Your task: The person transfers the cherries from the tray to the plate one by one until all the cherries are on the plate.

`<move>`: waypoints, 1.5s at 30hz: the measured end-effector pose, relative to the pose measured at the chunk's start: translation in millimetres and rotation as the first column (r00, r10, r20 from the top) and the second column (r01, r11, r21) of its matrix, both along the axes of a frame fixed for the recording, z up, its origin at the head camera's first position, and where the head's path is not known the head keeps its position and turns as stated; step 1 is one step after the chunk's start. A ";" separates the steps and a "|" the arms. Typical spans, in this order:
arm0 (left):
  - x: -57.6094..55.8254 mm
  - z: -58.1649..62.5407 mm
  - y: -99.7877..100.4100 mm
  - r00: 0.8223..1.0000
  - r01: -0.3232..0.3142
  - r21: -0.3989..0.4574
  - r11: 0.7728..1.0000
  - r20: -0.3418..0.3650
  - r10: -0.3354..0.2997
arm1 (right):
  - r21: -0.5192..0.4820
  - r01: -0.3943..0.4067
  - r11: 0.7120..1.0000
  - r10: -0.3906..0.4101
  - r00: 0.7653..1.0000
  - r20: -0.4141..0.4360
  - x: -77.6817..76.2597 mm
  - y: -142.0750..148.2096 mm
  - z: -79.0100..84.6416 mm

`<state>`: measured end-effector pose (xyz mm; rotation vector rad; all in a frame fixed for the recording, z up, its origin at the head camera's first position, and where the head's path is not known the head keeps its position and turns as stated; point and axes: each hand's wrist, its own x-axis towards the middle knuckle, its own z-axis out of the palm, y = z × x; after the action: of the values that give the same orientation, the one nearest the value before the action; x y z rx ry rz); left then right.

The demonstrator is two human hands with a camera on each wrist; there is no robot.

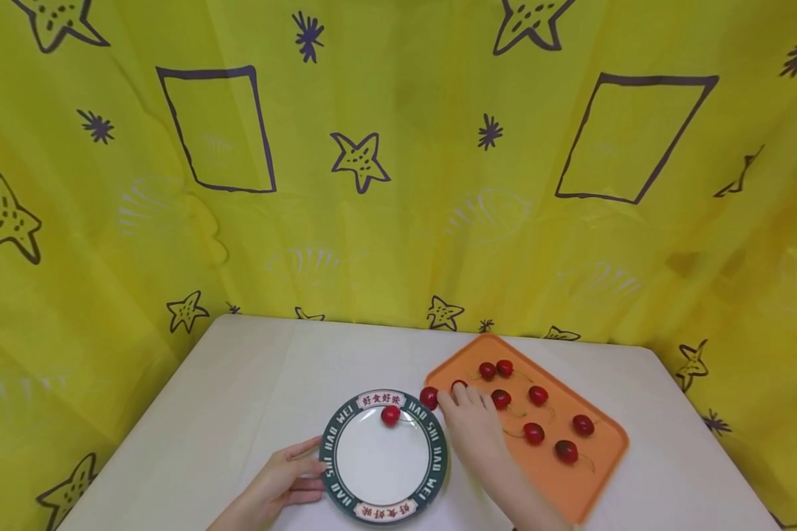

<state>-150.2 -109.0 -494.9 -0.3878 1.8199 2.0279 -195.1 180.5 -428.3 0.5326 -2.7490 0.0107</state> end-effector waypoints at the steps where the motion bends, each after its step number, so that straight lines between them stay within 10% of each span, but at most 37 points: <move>1: 0.2 0.3 0.0 1.000 0.001 0.002 1.000 -0.001 -0.001 | 0.001 -0.002 1.000 0.002 1.000 0.013 -0.2 -3.5 0.1; 36: -1.6 1.8 2.2 1.000 -0.009 -0.014 1.000 0.014 0.010 | 0.038 -0.215 0.976 0.215 0.976 -0.018 -14.2 -71.1 -33.0; 45: -1.5 2.5 2.2 1.000 -0.016 -0.020 1.000 0.026 0.017 | 0.102 -0.235 0.967 0.227 0.970 0.081 -14.9 -79.3 -36.2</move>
<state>-151.6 -106.8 -492.4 -0.4349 1.8281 2.0074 -210.0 101.1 -464.5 0.8974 -2.7488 -0.0694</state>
